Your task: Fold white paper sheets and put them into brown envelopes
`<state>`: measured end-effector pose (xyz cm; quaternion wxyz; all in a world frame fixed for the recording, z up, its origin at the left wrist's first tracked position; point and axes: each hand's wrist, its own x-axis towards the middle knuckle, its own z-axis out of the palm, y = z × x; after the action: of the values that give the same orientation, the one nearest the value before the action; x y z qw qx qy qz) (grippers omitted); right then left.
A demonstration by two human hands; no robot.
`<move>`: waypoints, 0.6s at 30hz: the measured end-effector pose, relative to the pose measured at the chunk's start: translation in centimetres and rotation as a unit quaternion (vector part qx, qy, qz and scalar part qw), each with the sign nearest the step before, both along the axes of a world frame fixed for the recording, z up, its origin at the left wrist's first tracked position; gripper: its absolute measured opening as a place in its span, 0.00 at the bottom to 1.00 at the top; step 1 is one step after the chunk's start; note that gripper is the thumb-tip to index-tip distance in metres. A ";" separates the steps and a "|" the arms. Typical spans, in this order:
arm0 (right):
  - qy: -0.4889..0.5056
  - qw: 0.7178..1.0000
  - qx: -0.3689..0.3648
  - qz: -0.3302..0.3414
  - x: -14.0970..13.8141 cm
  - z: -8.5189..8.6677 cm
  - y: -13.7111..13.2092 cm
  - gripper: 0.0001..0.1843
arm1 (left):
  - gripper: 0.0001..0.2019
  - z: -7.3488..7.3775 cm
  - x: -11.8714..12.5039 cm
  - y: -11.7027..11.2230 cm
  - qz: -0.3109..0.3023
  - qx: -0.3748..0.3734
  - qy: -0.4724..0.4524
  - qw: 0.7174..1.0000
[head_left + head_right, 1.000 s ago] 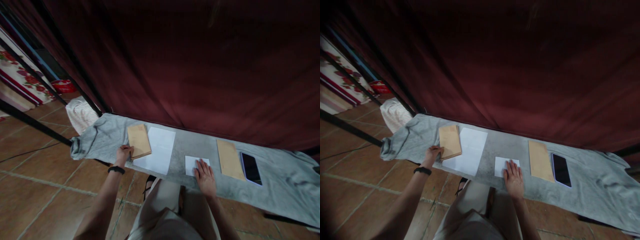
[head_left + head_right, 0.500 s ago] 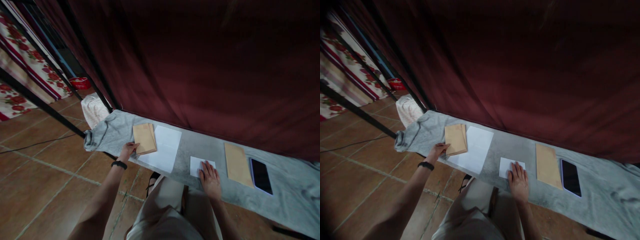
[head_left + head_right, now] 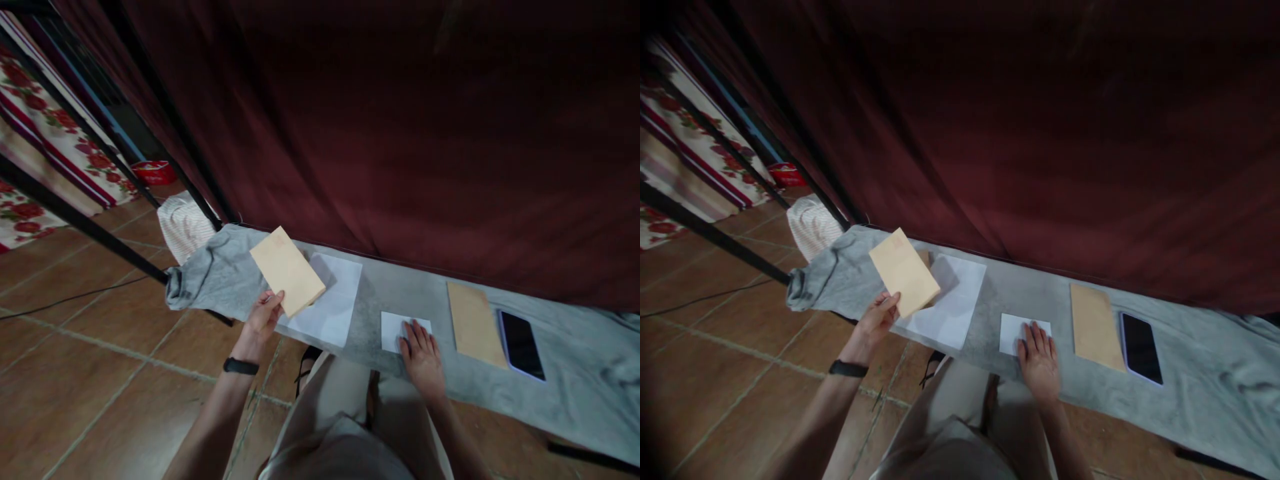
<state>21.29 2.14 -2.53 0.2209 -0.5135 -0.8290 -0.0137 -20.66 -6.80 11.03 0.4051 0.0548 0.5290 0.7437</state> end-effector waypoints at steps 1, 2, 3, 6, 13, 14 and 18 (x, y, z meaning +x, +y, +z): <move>0.003 1.000 -0.001 0.000 0.0 0.1 0.0 0.29 | 0.21 -0.1 1.6 0.1 -0.008 0.018 -0.023 1.000; 0.008 1.000 -0.002 0.000 0.0 0.3 0.0 0.29 | 0.21 -0.3 3.3 0.2 -0.019 0.017 -0.038 0.999; 0.015 1.000 -0.004 0.002 0.0 0.5 0.0 0.29 | 0.22 -0.4 4.9 0.3 -0.030 0.017 -0.042 0.999; 0.063 0.998 -0.013 -0.003 -0.4 2.0 -0.1 0.29 | 0.24 -1.0 9.2 0.7 -0.047 0.016 -0.029 0.998; 0.445 0.851 -0.278 0.005 -4.6 9.1 -2.3 0.31 | 0.25 -1.5 15.9 1.6 -0.126 0.009 -0.002 0.992; 0.496 0.804 -0.327 0.027 -5.5 10.0 -2.6 0.30 | 0.25 -1.4 16.6 1.7 -0.136 0.012 -0.015 0.991; 0.615 0.669 -0.416 0.042 -7.4 11.8 -3.3 0.26 | 0.21 -1.2 18.3 1.6 -0.163 -0.007 -0.073 0.984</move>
<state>13.87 -1.17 9.25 0.4442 -0.4088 -0.4458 0.6609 -2.36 -5.24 9.86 0.5591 0.0834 0.4872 0.6657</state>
